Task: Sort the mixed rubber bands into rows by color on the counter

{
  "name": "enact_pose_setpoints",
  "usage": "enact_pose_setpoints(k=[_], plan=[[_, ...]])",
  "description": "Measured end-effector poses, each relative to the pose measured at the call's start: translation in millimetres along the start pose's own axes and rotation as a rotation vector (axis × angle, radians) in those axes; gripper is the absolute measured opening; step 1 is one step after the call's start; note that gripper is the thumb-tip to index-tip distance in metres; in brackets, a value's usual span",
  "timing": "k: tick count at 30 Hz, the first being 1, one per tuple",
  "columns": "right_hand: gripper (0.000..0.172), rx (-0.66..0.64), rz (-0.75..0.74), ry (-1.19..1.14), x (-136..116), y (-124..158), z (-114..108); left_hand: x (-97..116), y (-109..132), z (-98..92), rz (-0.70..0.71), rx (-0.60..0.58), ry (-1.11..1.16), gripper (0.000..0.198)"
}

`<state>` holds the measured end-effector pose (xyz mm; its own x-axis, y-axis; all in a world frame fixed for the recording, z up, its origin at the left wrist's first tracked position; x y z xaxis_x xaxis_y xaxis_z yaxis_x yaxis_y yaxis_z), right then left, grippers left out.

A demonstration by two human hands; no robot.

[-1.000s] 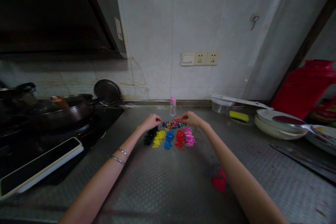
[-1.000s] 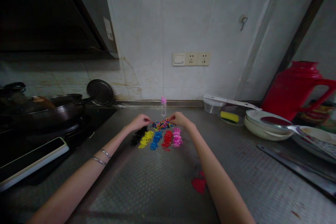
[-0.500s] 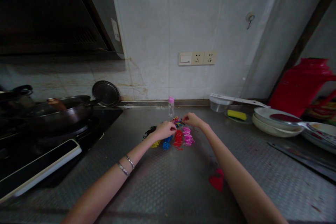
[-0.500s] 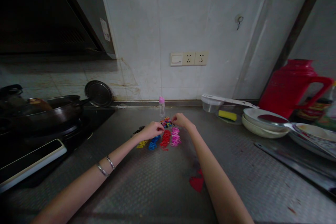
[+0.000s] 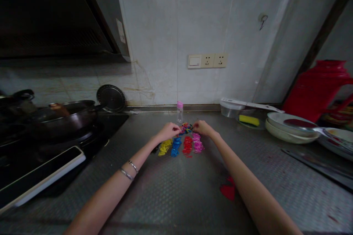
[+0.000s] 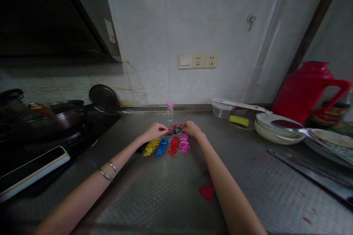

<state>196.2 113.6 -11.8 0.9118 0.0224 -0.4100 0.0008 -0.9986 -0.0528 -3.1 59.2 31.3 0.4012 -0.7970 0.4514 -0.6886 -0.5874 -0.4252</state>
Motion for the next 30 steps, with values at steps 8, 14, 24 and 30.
enact_pose_setpoints(k=[8,14,24,30], plan=[[0.031,0.036,-0.052,-0.005,-3,2,4,-75,24,-36.9,-0.313,0.28,0.096,0.029],[0.03,0.081,-0.107,-0.062,-26,12,-13,-103,47,-44.9,-0.443,0.386,0.133,0.028],[0.031,-0.046,-0.369,-0.064,-136,19,17,-122,60,-40.4,-0.538,0.491,0.227,0.033],[0.038,-0.066,-0.44,-0.002,-165,24,33,-122,58,-38.8,-0.465,0.487,0.206,0.029]])
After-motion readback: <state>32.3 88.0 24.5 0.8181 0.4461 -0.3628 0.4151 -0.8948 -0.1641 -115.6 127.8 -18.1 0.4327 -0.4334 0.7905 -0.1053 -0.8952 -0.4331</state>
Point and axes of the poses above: each hand's wrist, its own y-axis away from the middle knuckle, its own z-axis out of the palm, x = y × z, the point moved 4 cm from there along -y, towards the middle knuckle, and after that the axes turned 13 degrees about z, right-handed, at the moved point
